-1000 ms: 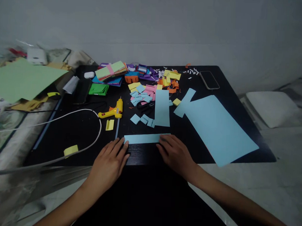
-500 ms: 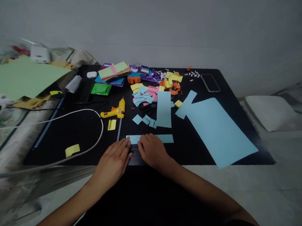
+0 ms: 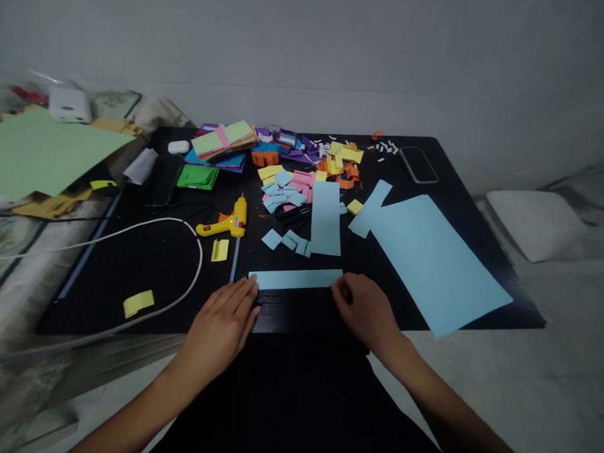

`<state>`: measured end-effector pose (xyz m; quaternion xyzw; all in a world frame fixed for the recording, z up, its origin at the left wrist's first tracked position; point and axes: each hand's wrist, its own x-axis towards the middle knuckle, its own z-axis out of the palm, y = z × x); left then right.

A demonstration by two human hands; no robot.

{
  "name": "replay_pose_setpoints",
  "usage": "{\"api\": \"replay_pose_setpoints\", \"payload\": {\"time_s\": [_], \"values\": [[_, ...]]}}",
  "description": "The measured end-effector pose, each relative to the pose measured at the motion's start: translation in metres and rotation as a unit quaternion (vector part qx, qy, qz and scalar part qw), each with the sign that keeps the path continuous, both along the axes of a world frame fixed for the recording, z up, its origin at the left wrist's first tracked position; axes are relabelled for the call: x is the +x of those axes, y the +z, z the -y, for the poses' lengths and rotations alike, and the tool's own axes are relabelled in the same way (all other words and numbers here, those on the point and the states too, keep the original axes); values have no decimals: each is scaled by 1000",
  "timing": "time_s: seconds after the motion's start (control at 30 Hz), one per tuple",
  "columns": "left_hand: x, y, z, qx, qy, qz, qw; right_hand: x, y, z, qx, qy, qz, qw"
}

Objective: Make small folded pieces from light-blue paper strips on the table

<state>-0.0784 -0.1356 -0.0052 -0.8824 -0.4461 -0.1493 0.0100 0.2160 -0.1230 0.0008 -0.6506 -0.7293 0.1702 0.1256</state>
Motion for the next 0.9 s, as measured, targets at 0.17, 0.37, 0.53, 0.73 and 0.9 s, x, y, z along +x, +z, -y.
{"api": "replay_pose_setpoints", "payload": {"time_s": [0.17,0.37,0.53,0.73,0.9], "values": [[-2,2,-4,-23,1,24,999,25,5,1,-53,-72,-16,996],[7,13,-18,-49,30,59,997,21,12,-7,-13,-100,-88,991],[56,14,-33,-124,21,88,988,-14,4,-16,45,44,-137,989],[96,5,-46,-239,62,84,965,-28,-6,-23,23,59,-98,993],[80,10,-51,-289,80,99,949,-26,-4,-24,6,58,-101,993]]}}
